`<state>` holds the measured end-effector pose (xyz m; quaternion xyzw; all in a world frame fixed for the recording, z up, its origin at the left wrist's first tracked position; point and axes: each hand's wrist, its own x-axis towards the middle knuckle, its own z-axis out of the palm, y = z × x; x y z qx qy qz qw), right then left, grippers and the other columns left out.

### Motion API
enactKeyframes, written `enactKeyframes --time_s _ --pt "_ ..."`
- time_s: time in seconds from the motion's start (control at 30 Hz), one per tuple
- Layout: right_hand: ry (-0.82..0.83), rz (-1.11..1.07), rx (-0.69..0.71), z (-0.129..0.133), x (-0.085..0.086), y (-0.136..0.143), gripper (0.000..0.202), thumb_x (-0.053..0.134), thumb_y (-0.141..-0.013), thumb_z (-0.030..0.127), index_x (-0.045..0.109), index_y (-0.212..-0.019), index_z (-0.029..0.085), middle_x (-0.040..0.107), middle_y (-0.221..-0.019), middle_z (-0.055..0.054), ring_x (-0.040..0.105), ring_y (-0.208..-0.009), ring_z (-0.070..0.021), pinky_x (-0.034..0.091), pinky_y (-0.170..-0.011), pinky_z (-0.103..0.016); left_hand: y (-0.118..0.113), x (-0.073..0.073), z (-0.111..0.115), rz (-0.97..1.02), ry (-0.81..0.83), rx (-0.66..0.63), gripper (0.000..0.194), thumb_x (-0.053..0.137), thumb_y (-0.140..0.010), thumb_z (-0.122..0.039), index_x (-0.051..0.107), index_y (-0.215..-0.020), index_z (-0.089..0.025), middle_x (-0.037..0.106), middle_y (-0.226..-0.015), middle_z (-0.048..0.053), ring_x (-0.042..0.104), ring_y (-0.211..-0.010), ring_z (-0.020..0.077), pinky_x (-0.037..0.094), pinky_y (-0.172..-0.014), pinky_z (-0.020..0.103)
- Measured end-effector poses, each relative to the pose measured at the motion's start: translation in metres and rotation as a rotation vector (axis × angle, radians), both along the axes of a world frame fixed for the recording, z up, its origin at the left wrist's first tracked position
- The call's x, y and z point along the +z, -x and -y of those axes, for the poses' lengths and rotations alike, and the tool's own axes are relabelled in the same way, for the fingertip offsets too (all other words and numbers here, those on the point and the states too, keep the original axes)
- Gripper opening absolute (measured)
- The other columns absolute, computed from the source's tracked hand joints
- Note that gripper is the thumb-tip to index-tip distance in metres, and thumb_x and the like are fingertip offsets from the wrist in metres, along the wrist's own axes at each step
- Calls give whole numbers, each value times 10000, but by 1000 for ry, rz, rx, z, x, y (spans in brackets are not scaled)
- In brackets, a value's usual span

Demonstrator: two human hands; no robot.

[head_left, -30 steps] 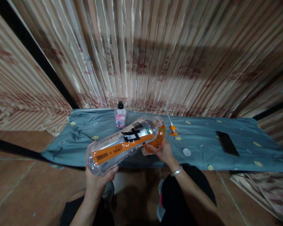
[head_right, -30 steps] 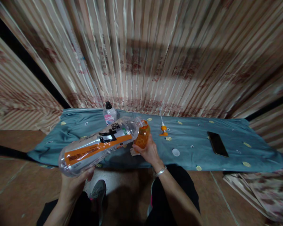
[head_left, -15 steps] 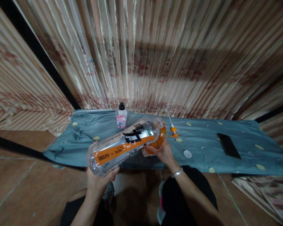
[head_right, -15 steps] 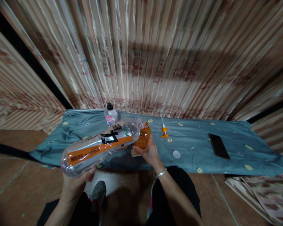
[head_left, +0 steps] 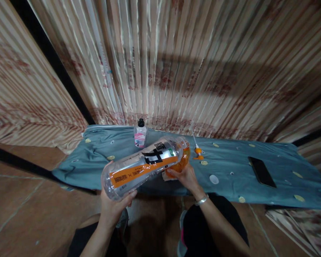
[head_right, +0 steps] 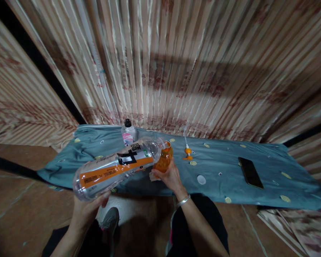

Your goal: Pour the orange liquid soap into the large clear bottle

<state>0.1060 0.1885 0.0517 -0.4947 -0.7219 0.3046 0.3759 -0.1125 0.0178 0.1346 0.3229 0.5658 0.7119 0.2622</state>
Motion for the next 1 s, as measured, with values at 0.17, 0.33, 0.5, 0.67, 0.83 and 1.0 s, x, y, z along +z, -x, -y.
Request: enactKeyframes --time_s 0.17,0.33,0.5,0.67,0.83,1.0 --pt "-3 -6 2 0 -1 0 676 866 -745 449 605 -1322 214 785 -1240 -136 760 -1154 -361 623 -978 -515 -1 6 1 49 17 -11 976 975 -616 -378 484 -1438 -192 657 -724 -71 500 -380 78 471 -354 207" --pt "-11 -16 -13 0 -2 0 721 868 -734 471 587 -1343 205 782 -1241 -150 763 -1137 -368 628 -950 -512 -3 10 0 42 17 0 990 986 -586 -382 495 -1423 -183 651 -730 -72 493 -374 77 471 -347 212" --pt "9 -25 9 -1 -3 0 678 846 -745 503 600 -1300 202 774 -1256 -152 760 -1151 -362 615 -982 -521 -4 10 -1 73 -1 21 986 995 -560 -387 513 -1400 -202 654 -765 -62 464 -377 66 446 -326 209" --pt "-5 -21 -1 -1 -4 0 681 854 -740 507 610 -1301 207 776 -1255 -150 757 -1154 -367 618 -973 -529 -1 6 0 48 3 -5 975 979 -601 -391 495 -1426 -200 600 -671 -98 445 -369 72 443 -339 208" --pt "-11 -12 3 -1 -4 0 648 843 -754 488 616 -1293 209 774 -1255 -149 756 -1158 -363 621 -979 -519 0 5 0 51 -3 -12 1028 989 -584 -372 473 -1457 -202 629 -722 -83 448 -372 65 420 -334 200" --pt "-11 1 -8 -1 -4 1 659 852 -746 456 609 -1309 215 783 -1229 -135 765 -1123 -356 626 -968 -516 -1 6 1 69 -1 -34 1052 971 -632 -378 427 -1518 -216 625 -697 -92 474 -373 77 427 -341 196"
